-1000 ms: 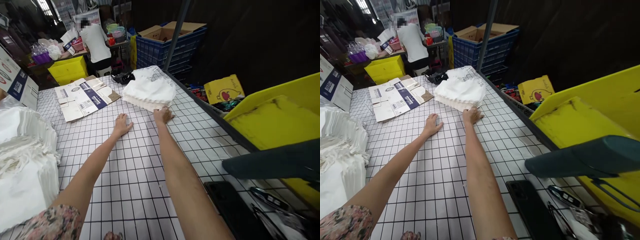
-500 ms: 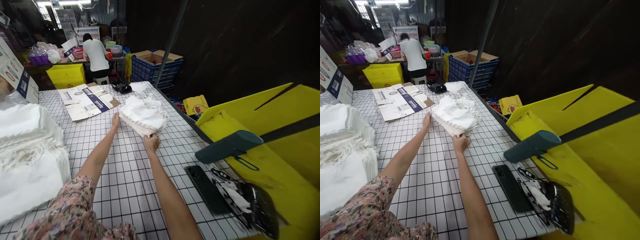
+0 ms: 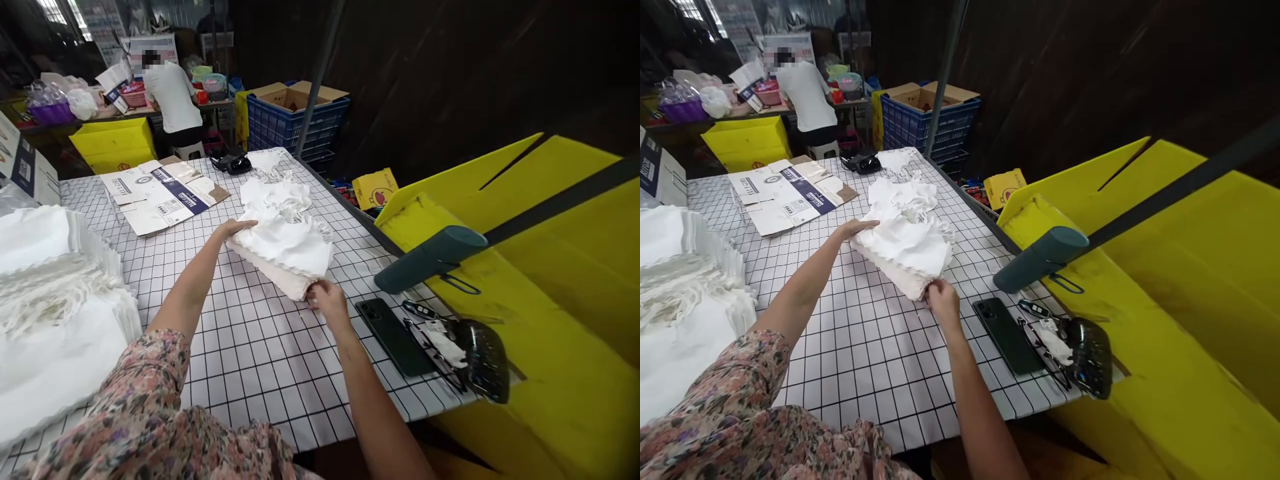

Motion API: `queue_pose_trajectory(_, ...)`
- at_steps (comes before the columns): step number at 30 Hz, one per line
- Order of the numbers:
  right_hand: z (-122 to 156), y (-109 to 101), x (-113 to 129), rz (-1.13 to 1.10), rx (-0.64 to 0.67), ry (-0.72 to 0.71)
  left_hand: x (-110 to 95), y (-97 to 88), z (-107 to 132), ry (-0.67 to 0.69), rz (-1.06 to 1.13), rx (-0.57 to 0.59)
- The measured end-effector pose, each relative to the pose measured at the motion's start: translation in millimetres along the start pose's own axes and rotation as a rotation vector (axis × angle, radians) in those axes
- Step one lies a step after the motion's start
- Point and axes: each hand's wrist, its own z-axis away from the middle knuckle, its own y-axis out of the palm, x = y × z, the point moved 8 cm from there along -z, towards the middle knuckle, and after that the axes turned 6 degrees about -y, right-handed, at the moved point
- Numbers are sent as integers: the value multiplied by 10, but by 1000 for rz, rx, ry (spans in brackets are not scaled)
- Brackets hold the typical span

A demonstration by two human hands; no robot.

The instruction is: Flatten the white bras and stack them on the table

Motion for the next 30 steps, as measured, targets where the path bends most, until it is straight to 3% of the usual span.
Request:
queue_pose_trajectory(3,-133,-59,-25,-169,41,137,-3,10,108,-14,37,29)
queue_pose_trajectory(6,-265,22,75,-257,91,195,137,-7,308,-31,98,8)
queue_pose_trajectory(10,-359,209,237,-218,152,145,578,-87,733,-55,216,-43)
queue_pose_trajectory(15,-378,368,307,-106,303,110,1209,-345,1309,-108,353,-149)
queue_pose_trajectory(17,-546,304,482,69,273,-33,1396,-402,1503,-119,380,-195)
queue_pose_trajectory(20,-994,231,1016,461,77,-442,1577,-347,1755,-37,470,-304)
queue_pose_trajectory(22,-1348,395,1330,665,24,-666,1665,-248,1917,86,526,-432)
queue_pose_trajectory(25,-1912,936,1542,929,183,-884,1779,-57,2116,269,480,-613)
queue_pose_trajectory(28,-2428,1464,1527,1116,392,-983,1902,77,2182,355,484,-671)
queue_pose_trajectory(30,-2765,1666,1507,1160,420,-960,1951,107,2194,377,495,-669)
